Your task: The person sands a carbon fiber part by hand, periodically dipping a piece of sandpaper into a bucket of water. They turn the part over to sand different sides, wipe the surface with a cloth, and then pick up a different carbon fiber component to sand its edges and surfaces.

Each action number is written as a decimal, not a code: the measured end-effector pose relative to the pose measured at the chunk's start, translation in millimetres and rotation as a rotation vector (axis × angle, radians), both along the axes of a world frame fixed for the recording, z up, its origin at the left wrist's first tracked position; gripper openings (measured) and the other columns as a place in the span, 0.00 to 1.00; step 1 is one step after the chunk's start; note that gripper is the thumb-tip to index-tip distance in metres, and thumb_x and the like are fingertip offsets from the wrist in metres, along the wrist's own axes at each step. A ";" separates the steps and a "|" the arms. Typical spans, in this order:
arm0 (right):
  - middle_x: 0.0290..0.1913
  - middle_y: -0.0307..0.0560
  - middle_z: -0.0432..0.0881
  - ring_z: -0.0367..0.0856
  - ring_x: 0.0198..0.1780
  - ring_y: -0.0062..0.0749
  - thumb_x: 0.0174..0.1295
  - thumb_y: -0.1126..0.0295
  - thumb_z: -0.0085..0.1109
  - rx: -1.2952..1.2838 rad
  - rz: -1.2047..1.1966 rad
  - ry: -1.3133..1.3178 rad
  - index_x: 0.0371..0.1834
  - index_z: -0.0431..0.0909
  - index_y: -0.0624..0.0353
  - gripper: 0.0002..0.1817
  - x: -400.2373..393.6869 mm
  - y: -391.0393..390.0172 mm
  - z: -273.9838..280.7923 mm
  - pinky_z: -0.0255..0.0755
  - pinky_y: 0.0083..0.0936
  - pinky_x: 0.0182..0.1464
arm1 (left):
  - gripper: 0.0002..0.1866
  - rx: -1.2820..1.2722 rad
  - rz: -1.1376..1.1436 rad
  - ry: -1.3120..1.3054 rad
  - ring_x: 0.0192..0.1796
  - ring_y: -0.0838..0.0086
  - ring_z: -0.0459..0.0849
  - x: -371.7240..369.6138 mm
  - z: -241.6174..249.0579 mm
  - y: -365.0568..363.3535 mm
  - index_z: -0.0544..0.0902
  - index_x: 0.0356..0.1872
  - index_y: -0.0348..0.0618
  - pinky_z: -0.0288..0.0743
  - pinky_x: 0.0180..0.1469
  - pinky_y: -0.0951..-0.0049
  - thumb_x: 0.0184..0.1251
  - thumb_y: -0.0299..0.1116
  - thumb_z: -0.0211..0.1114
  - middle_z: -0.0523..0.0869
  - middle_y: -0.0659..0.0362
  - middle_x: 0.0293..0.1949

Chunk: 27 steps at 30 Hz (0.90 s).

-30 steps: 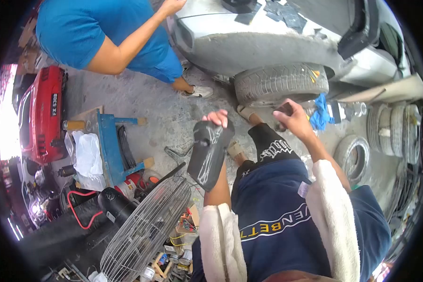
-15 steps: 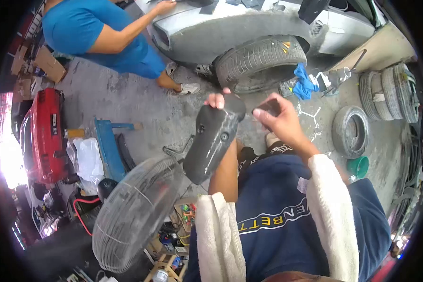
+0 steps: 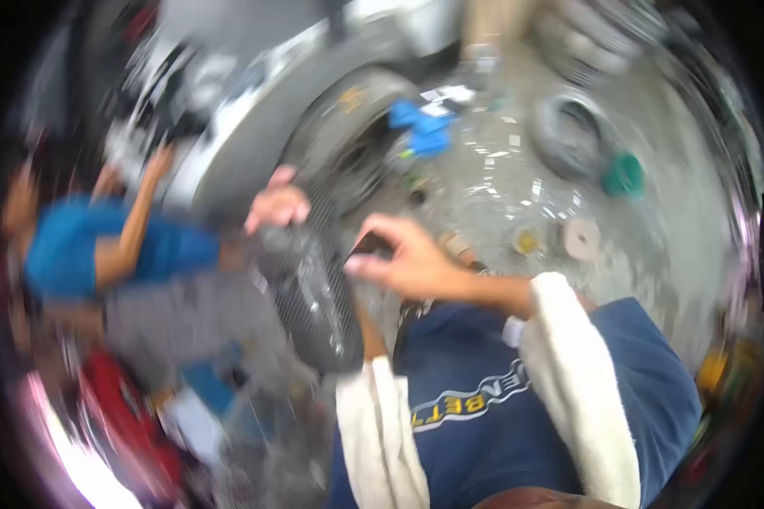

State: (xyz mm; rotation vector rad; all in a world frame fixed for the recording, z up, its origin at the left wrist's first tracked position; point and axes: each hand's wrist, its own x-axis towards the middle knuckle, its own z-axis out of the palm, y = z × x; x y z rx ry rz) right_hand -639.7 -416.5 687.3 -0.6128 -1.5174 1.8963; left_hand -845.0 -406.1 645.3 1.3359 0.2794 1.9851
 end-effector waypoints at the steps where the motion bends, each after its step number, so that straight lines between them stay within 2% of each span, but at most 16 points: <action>1: 0.32 0.41 0.79 0.77 0.38 0.22 0.55 0.73 0.70 0.053 -0.115 0.082 0.37 0.77 0.61 0.11 0.4 -4.4 -12.5 0.74 0.28 0.40 | 0.18 -0.040 -0.071 -0.025 0.43 0.71 0.76 7.2 -7.0 10.9 0.78 0.40 0.43 0.55 0.68 0.56 0.82 0.38 0.39 0.77 0.62 0.38; 2: 0.36 0.39 0.81 0.77 0.42 0.19 0.59 0.71 0.70 0.201 -0.171 -0.015 0.38 0.77 0.60 0.10 6.2 -6.2 -24.8 0.73 0.24 0.43 | 0.19 -0.092 -0.148 -0.059 0.43 0.71 0.76 16.1 -18.7 19.0 0.78 0.41 0.43 0.55 0.67 0.57 0.82 0.39 0.39 0.77 0.61 0.38; 3: 0.35 0.42 0.81 0.76 0.40 0.20 0.58 0.69 0.70 0.152 -0.245 -0.132 0.37 0.77 0.61 0.11 14.1 -14.9 -17.6 0.72 0.25 0.43 | 0.19 -0.150 -0.232 -0.096 0.43 0.71 0.76 28.1 -31.7 24.6 0.79 0.41 0.42 0.56 0.66 0.58 0.82 0.39 0.39 0.77 0.61 0.38; 4: 0.33 0.46 0.82 0.79 0.37 0.26 0.53 0.71 0.68 0.211 -0.380 -0.036 0.39 0.78 0.63 0.13 17.8 -26.5 -27.0 0.76 0.31 0.41 | 0.19 -0.208 -0.332 -0.132 0.43 0.70 0.76 42.3 -46.5 25.4 0.79 0.41 0.42 0.57 0.65 0.59 0.82 0.39 0.39 0.78 0.60 0.38; 5: 0.32 0.46 0.79 0.78 0.35 0.28 0.57 0.71 0.67 0.239 -0.492 0.071 0.37 0.76 0.62 0.10 22.3 -38.9 -33.3 0.72 0.29 0.38 | 0.19 -0.255 -0.439 -0.165 0.42 0.70 0.76 59.0 -60.2 25.7 0.79 0.41 0.42 0.58 0.64 0.59 0.82 0.39 0.39 0.78 0.60 0.38; 7: 0.33 0.56 0.80 0.81 0.37 0.52 0.52 0.74 0.66 0.489 -0.652 -0.114 0.36 0.75 0.65 0.11 38.3 -40.8 -30.9 0.74 0.38 0.38 | 0.20 -0.338 -0.614 -0.195 0.42 0.70 0.76 75.7 -84.9 24.5 0.79 0.41 0.41 0.60 0.63 0.61 0.82 0.40 0.39 0.78 0.59 0.38; 10: 0.33 0.55 0.80 0.81 0.37 0.54 0.52 0.72 0.66 0.588 -0.728 -0.301 0.36 0.75 0.64 0.12 60.0 -47.8 -51.2 0.74 0.40 0.39 | 0.21 -0.392 -0.800 -0.230 0.42 0.69 0.76 105.2 -100.9 15.9 0.79 0.41 0.40 0.62 0.60 0.63 0.81 0.41 0.39 0.78 0.58 0.38; 12: 0.35 0.56 0.81 0.81 0.38 0.55 0.51 0.68 0.67 0.380 -0.697 -0.389 0.41 0.76 0.63 0.16 81.2 -61.3 -62.9 0.74 0.41 0.40 | 0.21 -0.406 -0.874 -0.216 0.41 0.69 0.76 128.7 -100.5 13.5 0.80 0.41 0.40 0.64 0.58 0.65 0.81 0.41 0.39 0.78 0.57 0.37; 14: 0.39 0.57 0.83 0.82 0.41 0.51 0.48 0.65 0.67 0.387 -0.772 -0.266 0.47 0.79 0.63 0.22 111.9 -58.7 -56.2 0.75 0.40 0.43 | 0.22 -0.423 -0.906 -0.217 0.41 0.68 0.76 154.5 -97.3 20.7 0.80 0.42 0.39 0.66 0.56 0.67 0.81 0.42 0.39 0.79 0.56 0.37; 15: 0.38 0.57 0.83 0.82 0.40 0.48 0.48 0.65 0.67 0.263 -0.712 -0.206 0.43 0.80 0.64 0.19 127.9 -60.8 -31.7 0.75 0.39 0.42 | 0.22 -0.421 -0.916 -0.201 0.41 0.68 0.76 163.3 -95.9 25.0 0.80 0.42 0.39 0.67 0.55 0.67 0.81 0.42 0.39 0.79 0.55 0.37; 17: 0.35 0.55 0.83 0.83 0.38 0.49 0.50 0.72 0.66 0.499 -0.803 -0.306 0.38 0.80 0.63 0.13 148.4 -58.4 -10.8 0.75 0.37 0.40 | 0.23 -0.381 -0.974 -0.176 0.41 0.68 0.75 189.5 -89.0 42.9 0.80 0.42 0.38 0.68 0.53 0.69 0.81 0.42 0.39 0.79 0.54 0.37; 18: 0.32 0.48 0.84 0.84 0.33 0.34 0.53 0.73 0.68 0.735 -0.865 -0.445 0.36 0.81 0.61 0.09 163.0 -55.8 -19.2 0.74 0.27 0.35 | 0.23 -0.348 -1.027 -0.164 0.41 0.68 0.75 207.0 -86.7 51.7 0.80 0.42 0.38 0.69 0.53 0.70 0.81 0.43 0.39 0.79 0.54 0.37; 21: 0.30 0.47 0.84 0.83 0.32 0.33 0.54 0.73 0.68 0.637 -0.870 -0.462 0.35 0.80 0.61 0.09 212.1 -51.5 -15.8 0.74 0.26 0.35 | 0.24 -0.232 -1.142 -0.088 0.40 0.67 0.75 257.4 -73.0 85.4 0.81 0.42 0.37 0.72 0.50 0.72 0.81 0.43 0.39 0.79 0.53 0.37; 23: 0.30 0.47 0.83 0.82 0.31 0.35 0.54 0.74 0.68 0.335 -0.728 -0.429 0.35 0.80 0.61 0.08 259.2 -56.7 -19.9 0.75 0.28 0.34 | 0.24 -0.084 -1.099 -0.027 0.48 0.61 0.75 304.0 -66.5 86.9 0.80 0.48 0.32 0.76 0.48 0.73 0.81 0.42 0.39 0.77 0.48 0.43; 25: 0.30 0.45 0.83 0.82 0.31 0.31 0.54 0.75 0.69 0.384 -0.770 -0.390 0.35 0.80 0.62 0.08 301.9 -57.8 -17.3 0.75 0.26 0.34 | 0.17 -0.194 -1.060 -0.114 0.56 0.59 0.72 358.5 -81.8 67.7 0.80 0.51 0.37 0.68 0.59 0.61 0.76 0.38 0.49 0.77 0.51 0.48; 27: 0.29 0.42 0.84 0.81 0.33 0.23 0.56 0.75 0.69 0.914 -0.874 -0.582 0.35 0.79 0.63 0.08 341.2 -49.5 -10.4 0.74 0.23 0.34 | 0.14 -0.298 -0.935 -0.143 0.60 0.59 0.72 414.9 -108.8 51.6 0.81 0.52 0.41 0.63 0.67 0.55 0.72 0.36 0.56 0.78 0.54 0.51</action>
